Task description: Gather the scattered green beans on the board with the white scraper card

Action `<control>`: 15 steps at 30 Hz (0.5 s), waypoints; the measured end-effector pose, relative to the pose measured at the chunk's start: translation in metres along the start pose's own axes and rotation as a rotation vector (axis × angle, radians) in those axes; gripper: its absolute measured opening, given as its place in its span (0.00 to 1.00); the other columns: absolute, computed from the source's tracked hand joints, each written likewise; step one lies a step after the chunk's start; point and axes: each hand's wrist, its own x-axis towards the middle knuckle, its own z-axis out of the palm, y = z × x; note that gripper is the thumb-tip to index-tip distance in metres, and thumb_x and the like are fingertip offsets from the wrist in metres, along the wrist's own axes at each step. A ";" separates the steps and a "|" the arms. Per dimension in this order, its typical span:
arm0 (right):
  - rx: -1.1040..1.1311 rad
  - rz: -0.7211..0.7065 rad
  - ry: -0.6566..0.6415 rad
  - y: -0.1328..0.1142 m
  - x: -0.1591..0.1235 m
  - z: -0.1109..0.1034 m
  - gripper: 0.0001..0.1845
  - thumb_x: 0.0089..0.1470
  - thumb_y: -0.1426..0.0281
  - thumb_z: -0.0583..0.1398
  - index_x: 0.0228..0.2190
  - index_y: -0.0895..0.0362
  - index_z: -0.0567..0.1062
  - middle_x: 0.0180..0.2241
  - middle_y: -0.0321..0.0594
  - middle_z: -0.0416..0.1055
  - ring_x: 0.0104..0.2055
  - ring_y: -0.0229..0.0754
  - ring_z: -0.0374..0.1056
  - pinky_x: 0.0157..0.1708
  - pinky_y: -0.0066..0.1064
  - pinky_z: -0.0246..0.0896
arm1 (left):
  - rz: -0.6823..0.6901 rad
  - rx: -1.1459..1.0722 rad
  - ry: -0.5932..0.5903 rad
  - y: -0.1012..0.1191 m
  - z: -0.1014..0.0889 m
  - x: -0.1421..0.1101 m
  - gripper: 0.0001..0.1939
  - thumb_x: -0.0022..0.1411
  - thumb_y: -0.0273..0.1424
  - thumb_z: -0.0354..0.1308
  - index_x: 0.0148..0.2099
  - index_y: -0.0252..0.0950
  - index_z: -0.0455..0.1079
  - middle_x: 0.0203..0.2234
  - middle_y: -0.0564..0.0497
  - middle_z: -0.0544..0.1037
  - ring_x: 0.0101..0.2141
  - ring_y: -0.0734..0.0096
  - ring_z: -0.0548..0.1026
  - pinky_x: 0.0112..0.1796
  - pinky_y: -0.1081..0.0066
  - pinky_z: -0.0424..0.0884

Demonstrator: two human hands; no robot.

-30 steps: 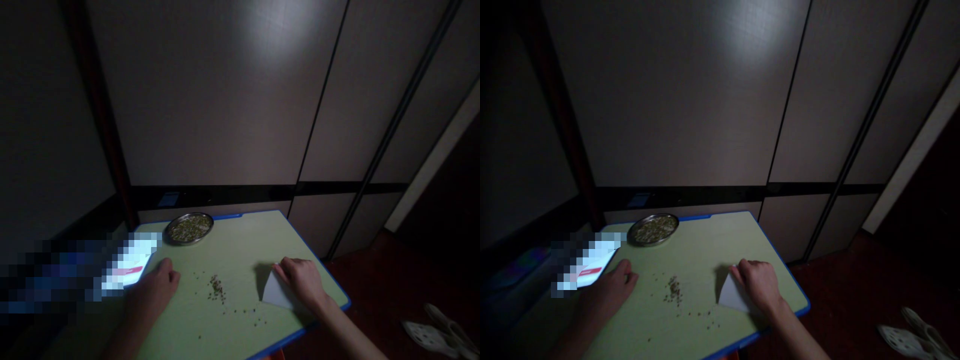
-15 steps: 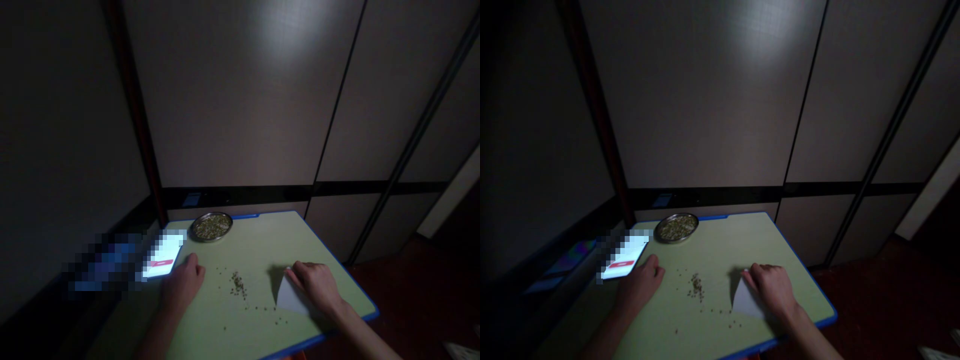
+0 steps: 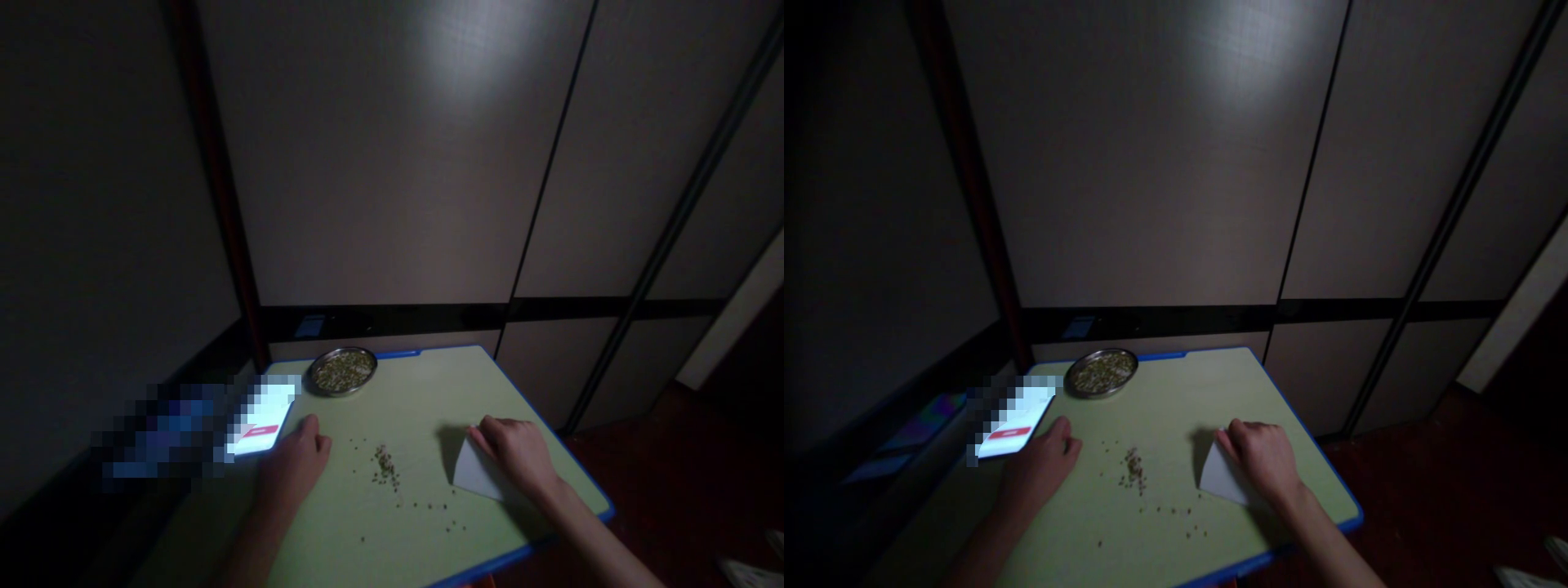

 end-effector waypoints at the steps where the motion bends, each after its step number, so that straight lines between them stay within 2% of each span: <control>1: 0.005 -0.012 -0.008 -0.001 0.001 0.001 0.26 0.63 0.54 0.47 0.23 0.54 0.71 0.21 0.36 0.75 0.21 0.36 0.67 0.24 0.31 0.37 | -0.002 0.005 0.005 0.000 0.000 0.000 0.09 0.63 0.36 0.41 0.38 0.40 0.60 0.25 0.51 0.76 0.27 0.66 0.74 0.24 0.71 0.52; 7: 0.001 -0.064 -0.049 -0.005 0.004 0.002 0.26 0.63 0.54 0.46 0.23 0.54 0.72 0.21 0.37 0.74 0.22 0.37 0.67 0.24 0.32 0.36 | -0.002 0.008 0.003 0.000 0.000 0.000 0.09 0.63 0.35 0.41 0.38 0.40 0.60 0.24 0.51 0.76 0.27 0.66 0.74 0.24 0.71 0.51; 15: 0.025 -0.141 -0.048 -0.011 0.014 -0.017 0.24 0.63 0.55 0.48 0.23 0.54 0.71 0.21 0.35 0.74 0.22 0.36 0.65 0.25 0.31 0.37 | -0.008 0.007 0.024 -0.001 0.004 0.001 0.08 0.62 0.35 0.41 0.37 0.40 0.60 0.23 0.52 0.75 0.25 0.67 0.73 0.23 0.71 0.50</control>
